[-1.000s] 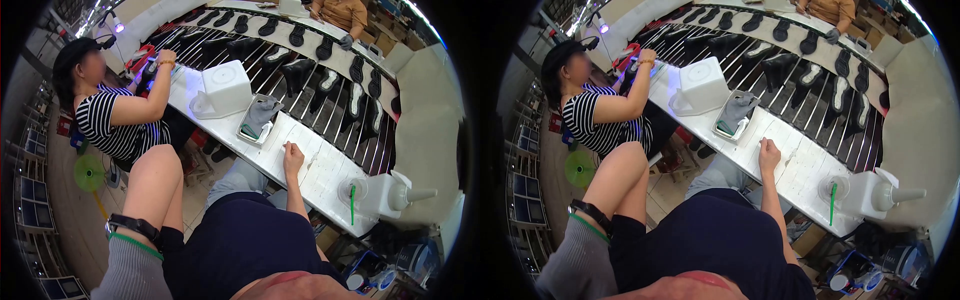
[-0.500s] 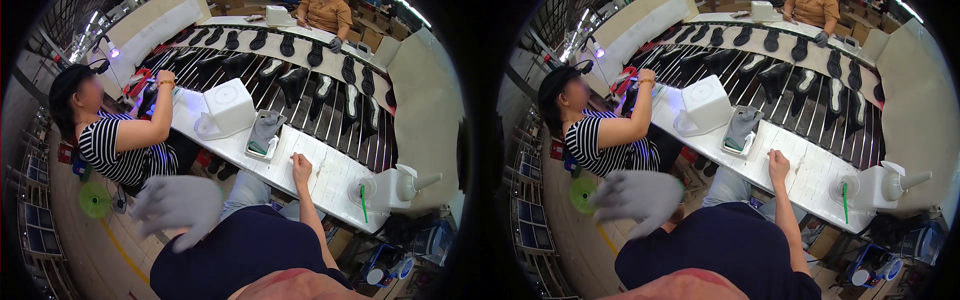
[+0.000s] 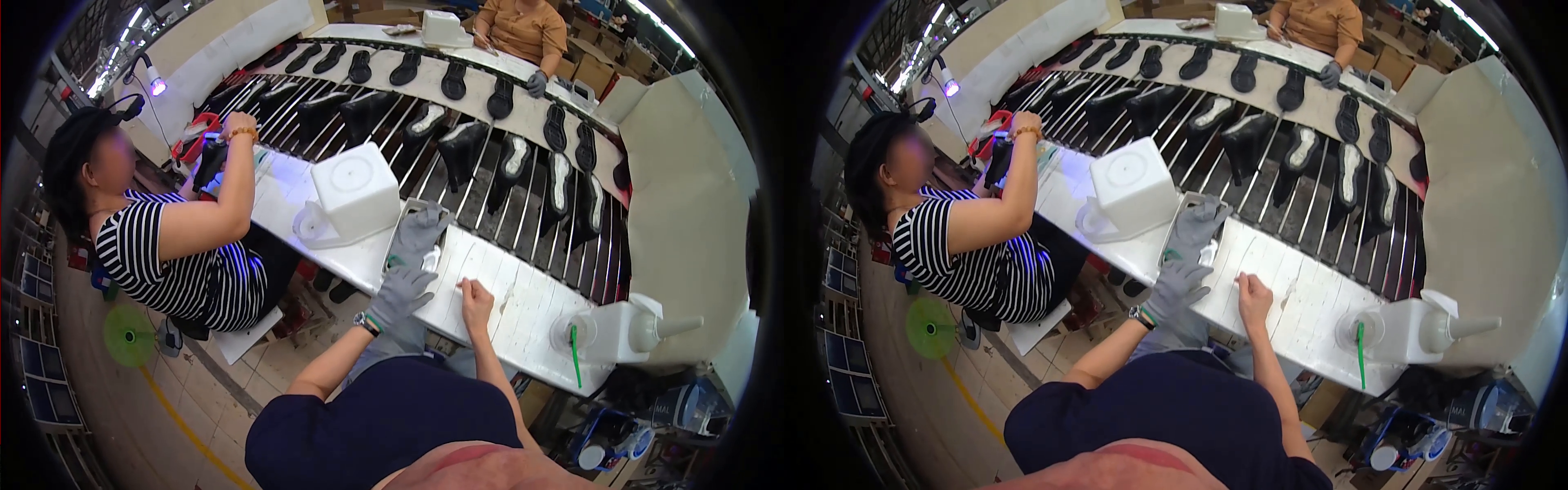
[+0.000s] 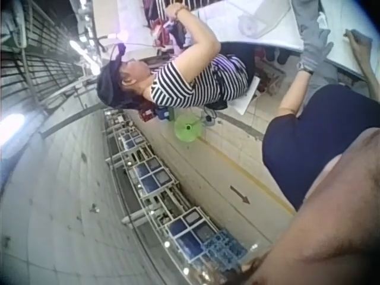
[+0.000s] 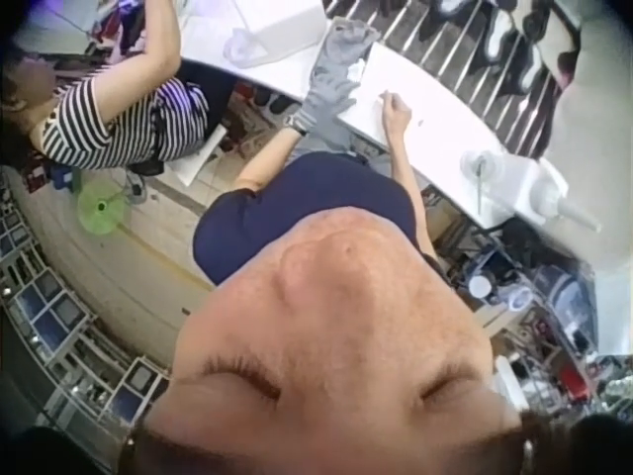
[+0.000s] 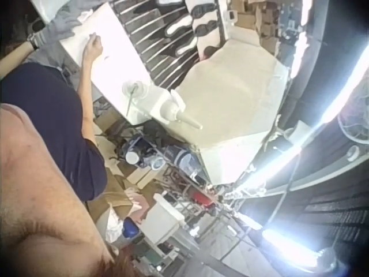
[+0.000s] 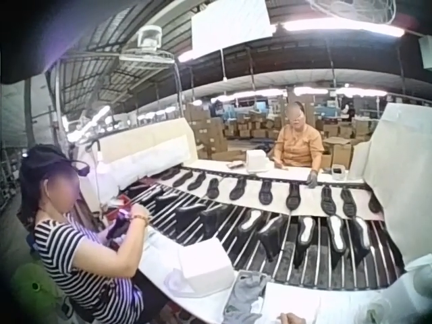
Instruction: Applying adhesive to the sole area of a shoe upper using a brush and placing it on a conveyor.
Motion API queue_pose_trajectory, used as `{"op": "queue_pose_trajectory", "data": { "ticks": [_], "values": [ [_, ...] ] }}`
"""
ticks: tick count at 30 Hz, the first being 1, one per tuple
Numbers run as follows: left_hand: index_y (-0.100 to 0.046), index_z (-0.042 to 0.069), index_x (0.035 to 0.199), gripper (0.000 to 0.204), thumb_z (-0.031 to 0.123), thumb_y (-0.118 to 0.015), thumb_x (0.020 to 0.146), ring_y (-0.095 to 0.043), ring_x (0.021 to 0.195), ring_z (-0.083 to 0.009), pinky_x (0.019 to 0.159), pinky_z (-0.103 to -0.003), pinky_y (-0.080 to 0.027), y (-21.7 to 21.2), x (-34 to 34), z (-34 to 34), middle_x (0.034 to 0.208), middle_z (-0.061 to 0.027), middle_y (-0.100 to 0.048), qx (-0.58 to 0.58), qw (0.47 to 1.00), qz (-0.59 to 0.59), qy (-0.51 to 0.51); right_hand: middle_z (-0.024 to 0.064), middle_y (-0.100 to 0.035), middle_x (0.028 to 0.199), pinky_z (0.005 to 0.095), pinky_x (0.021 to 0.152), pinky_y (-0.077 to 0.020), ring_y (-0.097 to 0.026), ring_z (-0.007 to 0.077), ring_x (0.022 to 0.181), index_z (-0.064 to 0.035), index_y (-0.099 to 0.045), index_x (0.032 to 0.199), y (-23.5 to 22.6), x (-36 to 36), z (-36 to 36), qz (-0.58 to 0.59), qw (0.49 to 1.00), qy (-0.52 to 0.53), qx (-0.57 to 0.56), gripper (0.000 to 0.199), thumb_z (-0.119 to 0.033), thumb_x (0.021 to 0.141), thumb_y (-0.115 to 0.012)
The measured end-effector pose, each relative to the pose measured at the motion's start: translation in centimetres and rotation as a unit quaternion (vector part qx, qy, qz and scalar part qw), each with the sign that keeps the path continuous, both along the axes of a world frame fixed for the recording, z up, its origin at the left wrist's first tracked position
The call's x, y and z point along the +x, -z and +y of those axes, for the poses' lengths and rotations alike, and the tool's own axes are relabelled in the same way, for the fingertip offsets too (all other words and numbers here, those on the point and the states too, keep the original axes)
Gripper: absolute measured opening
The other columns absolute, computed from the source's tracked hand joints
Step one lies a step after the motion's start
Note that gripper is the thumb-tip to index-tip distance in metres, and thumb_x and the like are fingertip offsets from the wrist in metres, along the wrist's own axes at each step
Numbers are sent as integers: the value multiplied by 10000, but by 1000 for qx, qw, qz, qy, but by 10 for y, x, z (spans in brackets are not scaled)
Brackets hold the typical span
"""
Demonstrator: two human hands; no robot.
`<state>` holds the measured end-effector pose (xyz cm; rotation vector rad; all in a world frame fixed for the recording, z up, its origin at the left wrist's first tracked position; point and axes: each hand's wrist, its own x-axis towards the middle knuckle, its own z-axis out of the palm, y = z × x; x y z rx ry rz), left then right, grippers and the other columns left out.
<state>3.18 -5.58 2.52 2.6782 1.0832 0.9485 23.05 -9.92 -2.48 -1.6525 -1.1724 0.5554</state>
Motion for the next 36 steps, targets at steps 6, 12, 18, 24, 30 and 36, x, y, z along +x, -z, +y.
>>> {"op": "queue_pose_trajectory", "data": {
  "ticks": [6, 12, 18, 24, 30, 36],
  "values": [
    [-645, 145, 1148, 330, 241, -681, 834, -570, 829, -242, 814, -383, -420, 23, -17, 4, 876, -56, -610, -5, 1000, -8, 7, -17, -389, 476, 271, 437, -229, -313, 40, 464, -17, -713, 805, 5, 6, -1, 32, 999, -15, -11, 248, -192, 943, -604],
    [-636, 141, 1065, 345, 133, -747, 739, -570, 890, -245, 854, -399, -414, 12, -36, 10, 941, -34, -610, 11, 1000, 4, -19, -16, -395, 471, 265, 432, -229, -314, 38, 456, -17, -712, 809, 4, 11, 3, 36, 999, -17, -4, 242, -189, 944, -606],
    [-615, 136, 1156, 398, 163, -714, 771, -513, 1066, -248, 949, -398, -411, -11, -12, 6, 1160, -56, -555, 94, 990, -105, -28, -3, -408, 472, 270, 432, -234, -314, 45, 450, -17, -711, 815, 16, 11, 1, 22, 999, -9, 21, 235, -184, 941, -604],
    [-635, 120, 1126, 374, 82, -696, 760, -551, 1098, -282, 945, -408, -411, 5, 75, 10, 1192, -71, -600, -12, 965, -232, 118, 75, -526, 501, 306, 454, -365, -495, 147, 434, -36, -701, 768, 10, 13, -4, -4, 999, 0, -33, 227, -186, 918, -621],
    [-677, 86, 1028, 221, 207, -549, 894, -591, 965, -275, 887, -382, -437, 43, 126, 23, 983, -99, -664, -267, 939, -171, 132, 184, -623, 647, 379, 538, -460, -653, 343, 616, -2, -662, 786, 34, 19, -3, -8, 1000, 22, -3, 200, -173, 882, -623],
    [-672, 66, 1006, 234, 216, -528, 899, -595, 895, -278, 849, -389, -445, 53, 121, 30, 919, -100, -662, -245, 939, -157, 183, 191, -630, 685, 403, 547, -464, -642, 365, 634, -11, -657, 800, 32, 20, -2, -49, 999, 17, -1, 162, -173, 796, -663]
  ]
}}
